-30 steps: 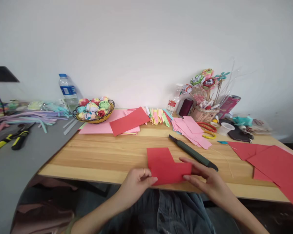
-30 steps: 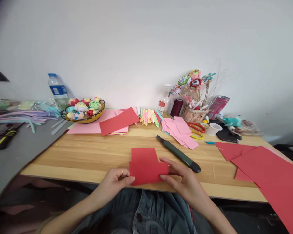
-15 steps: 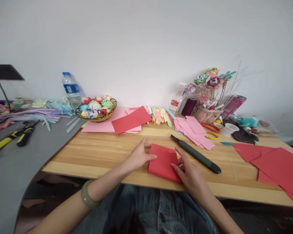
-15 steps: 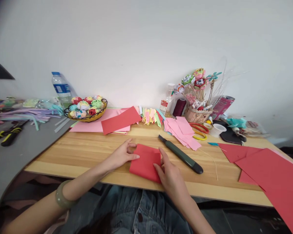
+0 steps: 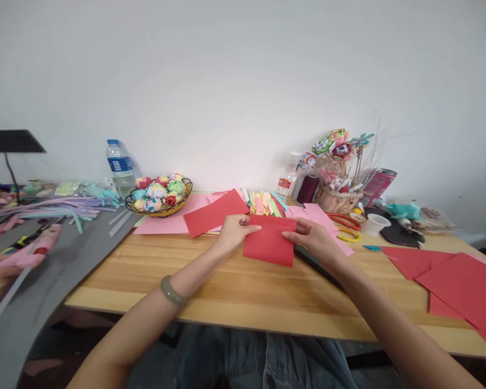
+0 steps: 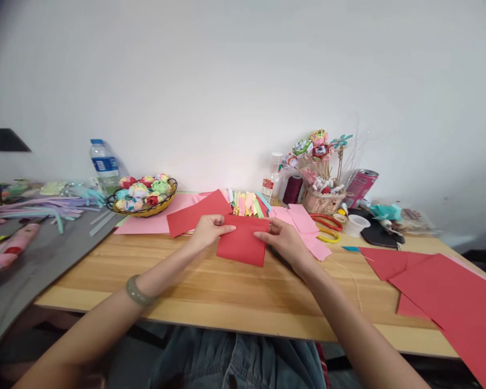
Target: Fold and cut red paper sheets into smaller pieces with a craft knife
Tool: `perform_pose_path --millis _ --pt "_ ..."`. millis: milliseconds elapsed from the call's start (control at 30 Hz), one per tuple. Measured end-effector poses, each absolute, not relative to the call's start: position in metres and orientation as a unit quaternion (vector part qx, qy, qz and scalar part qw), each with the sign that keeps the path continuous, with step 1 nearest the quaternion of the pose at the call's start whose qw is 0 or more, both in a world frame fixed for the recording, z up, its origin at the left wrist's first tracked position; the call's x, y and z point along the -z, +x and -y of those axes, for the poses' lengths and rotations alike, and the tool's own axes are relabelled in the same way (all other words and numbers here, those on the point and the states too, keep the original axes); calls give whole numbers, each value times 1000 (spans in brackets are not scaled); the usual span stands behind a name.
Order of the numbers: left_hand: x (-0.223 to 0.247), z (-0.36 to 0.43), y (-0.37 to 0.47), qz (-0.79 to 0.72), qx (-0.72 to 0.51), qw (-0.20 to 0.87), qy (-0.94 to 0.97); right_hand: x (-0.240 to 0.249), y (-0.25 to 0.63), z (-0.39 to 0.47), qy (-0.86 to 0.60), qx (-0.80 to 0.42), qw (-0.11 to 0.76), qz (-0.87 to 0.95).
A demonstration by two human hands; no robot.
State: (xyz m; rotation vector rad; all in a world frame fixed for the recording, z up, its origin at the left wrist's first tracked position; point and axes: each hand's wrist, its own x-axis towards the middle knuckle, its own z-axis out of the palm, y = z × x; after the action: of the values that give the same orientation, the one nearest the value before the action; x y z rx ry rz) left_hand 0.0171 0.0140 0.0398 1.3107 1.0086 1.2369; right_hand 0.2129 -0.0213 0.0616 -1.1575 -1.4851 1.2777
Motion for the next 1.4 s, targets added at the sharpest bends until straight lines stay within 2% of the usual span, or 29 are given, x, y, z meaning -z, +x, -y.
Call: perform_pose_path --millis 167,433,633,867,1400 --pt "-30 -21 18 -414 -543 505 528 -49 204 8 -470 -520 434 565" --pt "-25 -15 18 -350 -489 618 506 -35 210 7 -536 -475 445 537" --pt "-24 -15 17 -391 -500 587 502 -44 206 14 -532 -468 460 534" --pt "-28 -10 17 -359 -551 594 463 -42 205 14 -530 -462 470 534" --pt "-27 -9 15 -368 -575 577 449 -39 210 15 -515 -405 503 563"
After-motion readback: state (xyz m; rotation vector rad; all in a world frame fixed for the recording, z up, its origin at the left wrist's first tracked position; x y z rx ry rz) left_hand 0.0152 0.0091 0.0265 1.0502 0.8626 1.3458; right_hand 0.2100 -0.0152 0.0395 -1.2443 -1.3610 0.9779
